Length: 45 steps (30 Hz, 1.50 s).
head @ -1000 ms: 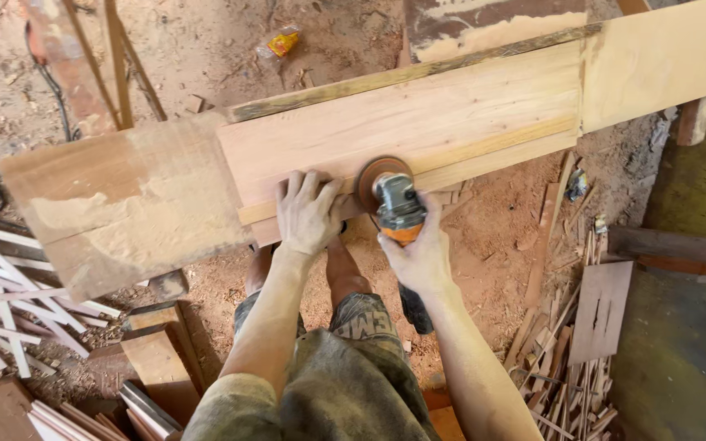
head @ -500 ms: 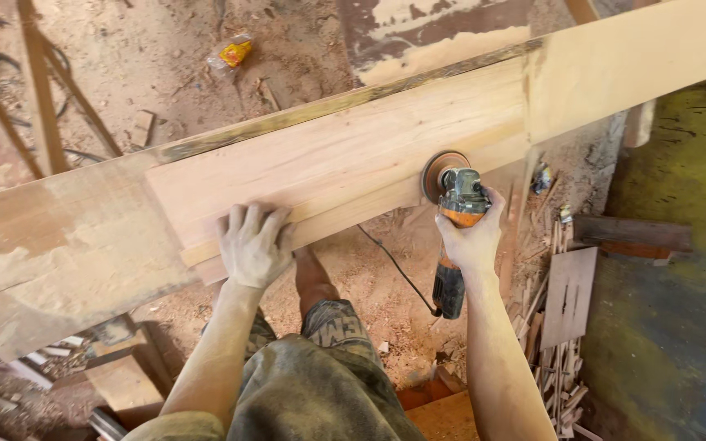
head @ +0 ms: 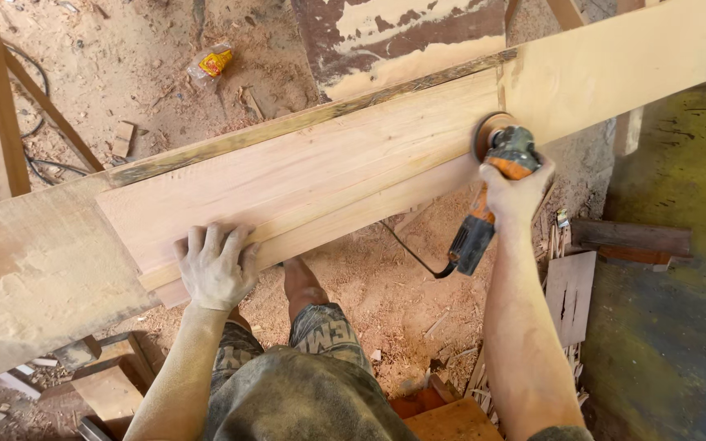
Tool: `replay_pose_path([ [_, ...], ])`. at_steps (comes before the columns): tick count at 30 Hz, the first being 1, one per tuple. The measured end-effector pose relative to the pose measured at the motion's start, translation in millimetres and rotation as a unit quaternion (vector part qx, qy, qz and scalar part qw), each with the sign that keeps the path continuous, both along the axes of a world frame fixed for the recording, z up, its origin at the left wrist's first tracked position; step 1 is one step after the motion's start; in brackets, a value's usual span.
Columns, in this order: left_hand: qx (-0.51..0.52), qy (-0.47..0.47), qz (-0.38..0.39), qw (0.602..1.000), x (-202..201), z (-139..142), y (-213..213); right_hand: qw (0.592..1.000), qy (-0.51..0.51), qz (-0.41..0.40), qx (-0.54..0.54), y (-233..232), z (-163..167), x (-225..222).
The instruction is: The person uses an orbital sander to smooth the surface of several wooden planks placed on a workbench. They hold each plank steady with one hand while moving the sander along its length, then set the finished plank aside and pick up the next one.
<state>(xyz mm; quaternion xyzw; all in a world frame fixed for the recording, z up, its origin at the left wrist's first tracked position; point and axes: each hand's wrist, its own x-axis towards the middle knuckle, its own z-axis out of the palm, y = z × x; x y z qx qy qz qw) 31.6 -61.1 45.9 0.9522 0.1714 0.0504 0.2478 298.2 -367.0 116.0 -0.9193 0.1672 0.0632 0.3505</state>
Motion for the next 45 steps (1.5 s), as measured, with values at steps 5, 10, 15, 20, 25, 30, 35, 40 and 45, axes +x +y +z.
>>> replay_pose_path([
  [5,0.005,-0.011,-0.002,1.000,0.6,0.5,0.7,1.000,-0.018,0.019,-0.012,-1.0,-6.9,-9.8],
  [10,-0.001,-0.017,0.000,1.000,0.3,-2.8,1.6,0.983,0.032,0.177,-0.038,31.8,-26.1,-81.6],
  [15,-0.016,-0.023,0.008,1.000,-3.9,-6.8,2.3,0.973,0.122,0.196,-0.008,80.2,-32.4,-152.5],
  [20,-0.037,-0.029,0.012,0.999,-7.5,-11.1,2.4,0.942,0.167,0.289,-0.047,99.3,-25.9,-179.7],
  [25,-0.034,-0.027,0.008,0.999,-8.9,-14.3,3.8,0.964,0.154,0.211,-0.050,66.1,-28.3,-137.4],
  [30,-0.021,-0.012,0.010,1.000,-6.3,-13.0,3.0,0.986,0.053,0.137,-0.077,21.4,-23.4,-72.4],
  [35,-0.019,-0.020,0.015,1.000,-2.4,-11.2,1.0,0.997,0.024,0.045,-0.063,-5.3,-19.6,-17.2],
  [40,-0.009,-0.019,0.018,1.000,-1.9,-14.1,-3.8,0.997,-0.058,0.038,-0.025,-10.5,-17.8,15.3],
  [45,0.015,-0.030,0.022,0.999,-1.1,-20.7,-9.5,0.992,-0.037,0.118,-0.031,3.3,-22.2,-24.4],
])
